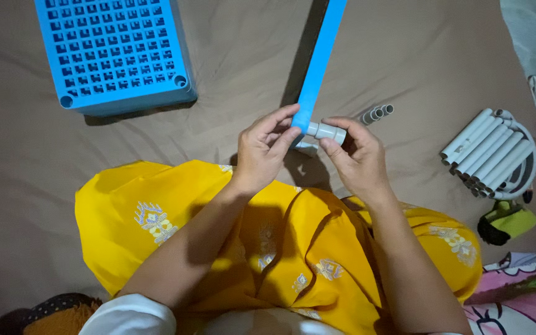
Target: The person assembles a blue plastic grid rack by inserting white plastic tubes into the corner holes. They insert short and long tubes, adjust the rack, and wipe the surface with a cloth before placing the assembled unit aside.
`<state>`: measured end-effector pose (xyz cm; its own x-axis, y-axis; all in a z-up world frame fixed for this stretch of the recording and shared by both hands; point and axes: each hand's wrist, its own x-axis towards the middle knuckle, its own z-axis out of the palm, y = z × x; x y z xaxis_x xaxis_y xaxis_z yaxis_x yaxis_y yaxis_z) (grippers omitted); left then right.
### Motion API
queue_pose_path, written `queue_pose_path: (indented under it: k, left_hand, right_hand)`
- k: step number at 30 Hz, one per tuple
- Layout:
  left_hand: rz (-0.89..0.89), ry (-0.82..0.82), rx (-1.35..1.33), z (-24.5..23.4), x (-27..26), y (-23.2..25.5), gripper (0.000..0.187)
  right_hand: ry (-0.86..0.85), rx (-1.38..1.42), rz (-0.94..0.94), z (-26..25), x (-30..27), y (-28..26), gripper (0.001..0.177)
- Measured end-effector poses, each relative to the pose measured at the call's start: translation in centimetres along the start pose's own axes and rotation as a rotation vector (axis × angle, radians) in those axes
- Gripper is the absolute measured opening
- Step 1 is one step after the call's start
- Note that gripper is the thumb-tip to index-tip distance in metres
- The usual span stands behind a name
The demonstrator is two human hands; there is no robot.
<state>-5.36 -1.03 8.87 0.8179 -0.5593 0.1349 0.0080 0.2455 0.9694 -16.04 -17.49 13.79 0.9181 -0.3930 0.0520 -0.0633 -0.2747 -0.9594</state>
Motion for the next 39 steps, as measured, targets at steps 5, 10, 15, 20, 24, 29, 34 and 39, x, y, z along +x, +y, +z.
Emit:
queue_pose_path:
  k: [5, 10, 15, 20, 24, 29, 34, 39]
  left_hand:
    - [0.017, 0.036, -0.075, 0.0, 0.1, -0.4, 0.038]
    - [0.011, 0.046, -0.110, -0.6, 0.2, -0.2, 0.039]
    - [-0.039, 0.086, -0.138, -0.4, 0.2, 0.7, 0.044]
    - [0.132, 0.159, 0.049, -0.6, 0.3, -0.8, 0.064]
    - [-0.054, 0.186, 0.124, -1.6, 0.8, -4.1, 0.057]
    - [-0.186, 0.326, -0.394, -3.4, 1.8, -5.8, 0.048]
    - [-0.341, 0.330, -0.576, -4.5, 2.1, -5.0, 0.052]
    - [-0.318, 0.235, -0.729, -4.6, 2.1, -4.3, 0.053]
  right_hand:
    - [0.024, -0.067, -0.038, 0.0, -0.3, 0.1, 0.031]
    - [0.041, -0.035, 0.021, -0.3, -0.3, 0.0, 0.026]
    - [0.042, -0.029, -0.011, -0.3, -0.4, 0.7, 0.030]
    - [0.196, 0.029, 0.060, -1.1, 0.7, 3.1, 0.018]
    - [0.323, 0.229, 0.183, -2.4, 1.7, 5.7, 0.015]
    - [0.402, 0.337, 0.304, -3.8, 2.8, 8.6, 0.018]
    - [0.400, 0.419, 0.290, -5.8, 4.3, 10.1, 0.012]
    - [0.410, 0.433, 0.520, -8.2, 6.9, 10.0, 0.045]
